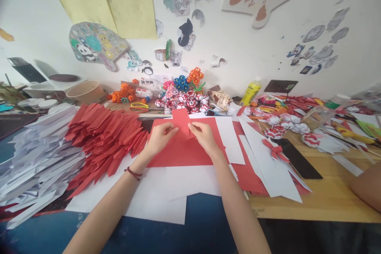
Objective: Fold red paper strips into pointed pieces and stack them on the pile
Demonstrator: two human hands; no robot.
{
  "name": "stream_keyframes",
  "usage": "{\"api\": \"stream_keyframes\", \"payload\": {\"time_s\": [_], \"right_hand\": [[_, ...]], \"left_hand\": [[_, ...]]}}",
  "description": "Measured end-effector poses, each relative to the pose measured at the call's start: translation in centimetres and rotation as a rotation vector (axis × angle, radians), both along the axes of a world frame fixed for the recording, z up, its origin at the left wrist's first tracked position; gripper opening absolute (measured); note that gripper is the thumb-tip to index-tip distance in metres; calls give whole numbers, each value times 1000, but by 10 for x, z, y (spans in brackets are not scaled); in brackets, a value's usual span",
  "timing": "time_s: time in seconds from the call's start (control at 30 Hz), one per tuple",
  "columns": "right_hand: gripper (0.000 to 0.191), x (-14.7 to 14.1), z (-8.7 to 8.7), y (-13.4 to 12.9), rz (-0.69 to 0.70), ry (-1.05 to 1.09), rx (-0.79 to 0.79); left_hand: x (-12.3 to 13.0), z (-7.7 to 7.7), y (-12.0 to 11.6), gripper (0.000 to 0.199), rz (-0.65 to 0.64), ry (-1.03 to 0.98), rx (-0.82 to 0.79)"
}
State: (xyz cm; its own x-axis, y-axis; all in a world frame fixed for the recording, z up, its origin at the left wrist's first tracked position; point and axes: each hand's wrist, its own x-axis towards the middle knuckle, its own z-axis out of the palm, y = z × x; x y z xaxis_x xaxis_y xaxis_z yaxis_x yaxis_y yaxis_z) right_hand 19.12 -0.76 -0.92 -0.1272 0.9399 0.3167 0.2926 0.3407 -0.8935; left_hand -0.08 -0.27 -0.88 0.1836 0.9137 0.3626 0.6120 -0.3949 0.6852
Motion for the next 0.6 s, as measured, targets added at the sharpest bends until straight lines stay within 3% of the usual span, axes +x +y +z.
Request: {"api": "stream_keyframes", "payload": {"time_s": [0.2, 0.3, 0.47, 0.6], "right_hand": [[43, 6, -9, 10, -256, -170, 39], [42, 3, -7, 9, -358, -153, 119], [43, -10, 1, 4, -129, 84, -39], [32, -18, 5, -3, -142, -1, -33]], "left_hand": [[-4, 2, 5, 34, -25, -114, -85], [-3, 3, 5, 36, -71, -166, -138], [-1, 7, 5, 40, -112, -162, -183], [1, 8, 2, 38, -78, -68, -167]]}}
